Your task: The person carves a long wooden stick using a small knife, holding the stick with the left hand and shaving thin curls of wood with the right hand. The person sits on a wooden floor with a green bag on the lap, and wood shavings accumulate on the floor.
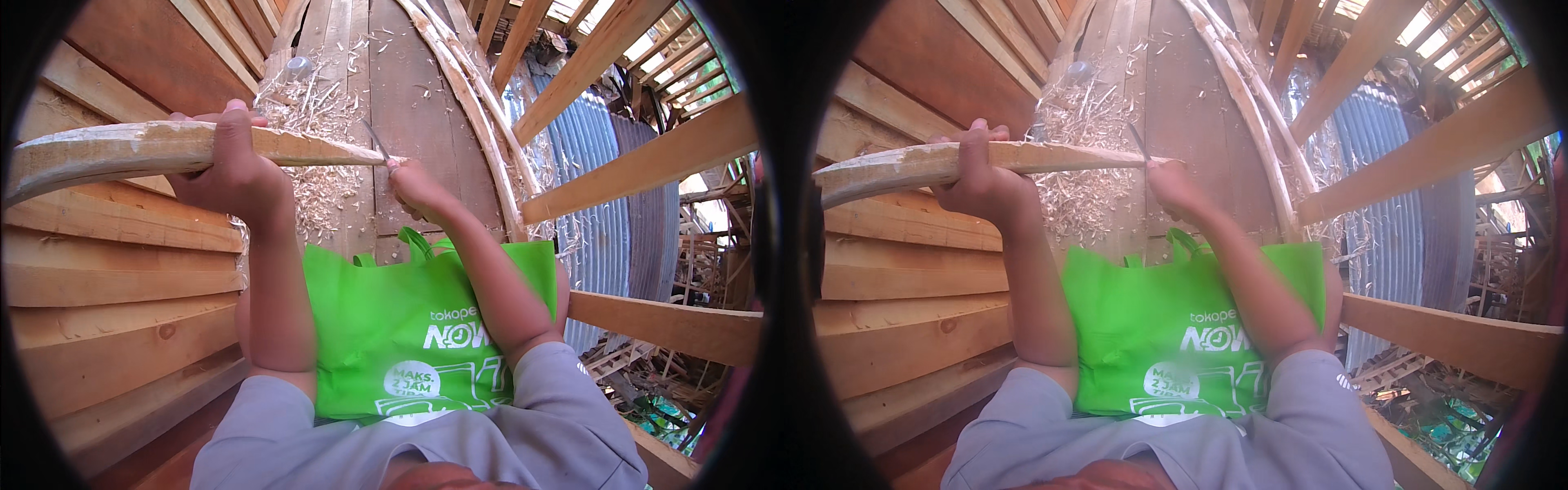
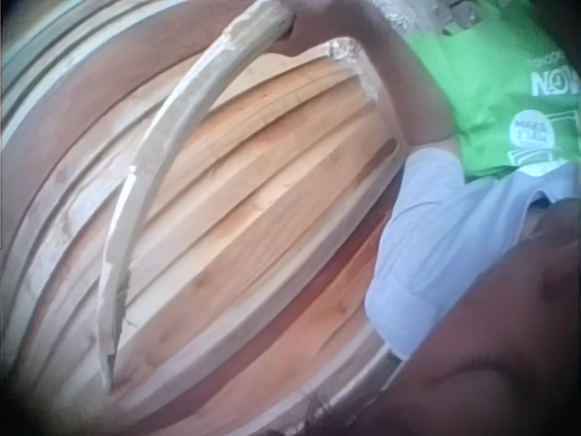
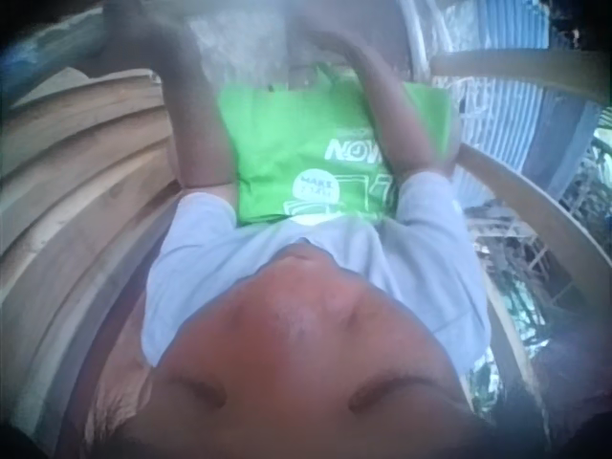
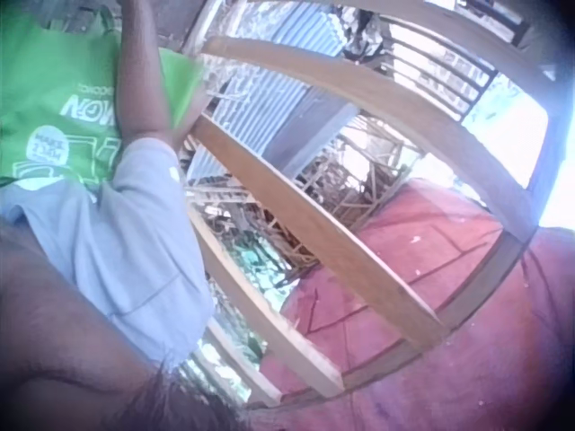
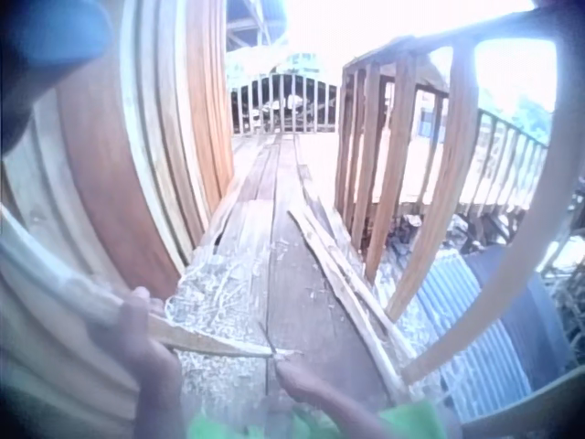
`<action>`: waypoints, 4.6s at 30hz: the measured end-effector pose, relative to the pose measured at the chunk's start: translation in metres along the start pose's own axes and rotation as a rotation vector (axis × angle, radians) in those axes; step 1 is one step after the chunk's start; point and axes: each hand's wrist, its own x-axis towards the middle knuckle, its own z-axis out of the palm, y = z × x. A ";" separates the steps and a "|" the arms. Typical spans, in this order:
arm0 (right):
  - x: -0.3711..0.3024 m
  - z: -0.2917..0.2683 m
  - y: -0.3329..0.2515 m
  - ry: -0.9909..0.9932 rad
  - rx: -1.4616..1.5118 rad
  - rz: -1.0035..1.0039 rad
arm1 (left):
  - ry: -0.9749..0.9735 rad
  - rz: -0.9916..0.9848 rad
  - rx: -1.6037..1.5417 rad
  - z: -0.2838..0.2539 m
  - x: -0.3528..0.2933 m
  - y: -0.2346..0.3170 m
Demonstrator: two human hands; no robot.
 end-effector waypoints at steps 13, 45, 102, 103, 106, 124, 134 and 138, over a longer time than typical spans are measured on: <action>-0.006 0.002 -0.012 0.028 -0.163 -0.100 | -0.039 -0.089 -0.029 -0.006 0.003 -0.002; -0.033 0.008 -0.032 0.010 -0.089 -0.103 | -0.248 -0.109 -0.286 -0.008 0.006 -0.001; -0.031 -0.010 -0.036 -0.158 -0.015 0.005 | -0.189 -0.084 -0.160 -0.003 0.000 0.001; -0.030 -0.008 -0.036 -0.070 -0.170 -0.015 | -0.171 -0.083 -0.142 -0.002 0.000 0.001; -0.062 0.010 -0.053 -0.151 -0.081 -0.233 | -0.130 -0.108 -0.161 -0.008 0.003 0.003; -0.080 0.013 -0.057 -0.183 0.102 -0.170 | -0.179 -0.121 -0.190 -0.007 -0.004 0.000; -0.067 0.004 -0.059 -0.349 0.332 -0.015 | -0.178 -0.091 -0.246 -0.003 -0.005 0.001; -0.058 -0.009 -0.054 -0.621 0.524 0.069 | -0.197 -0.074 -0.230 -0.003 -0.006 0.000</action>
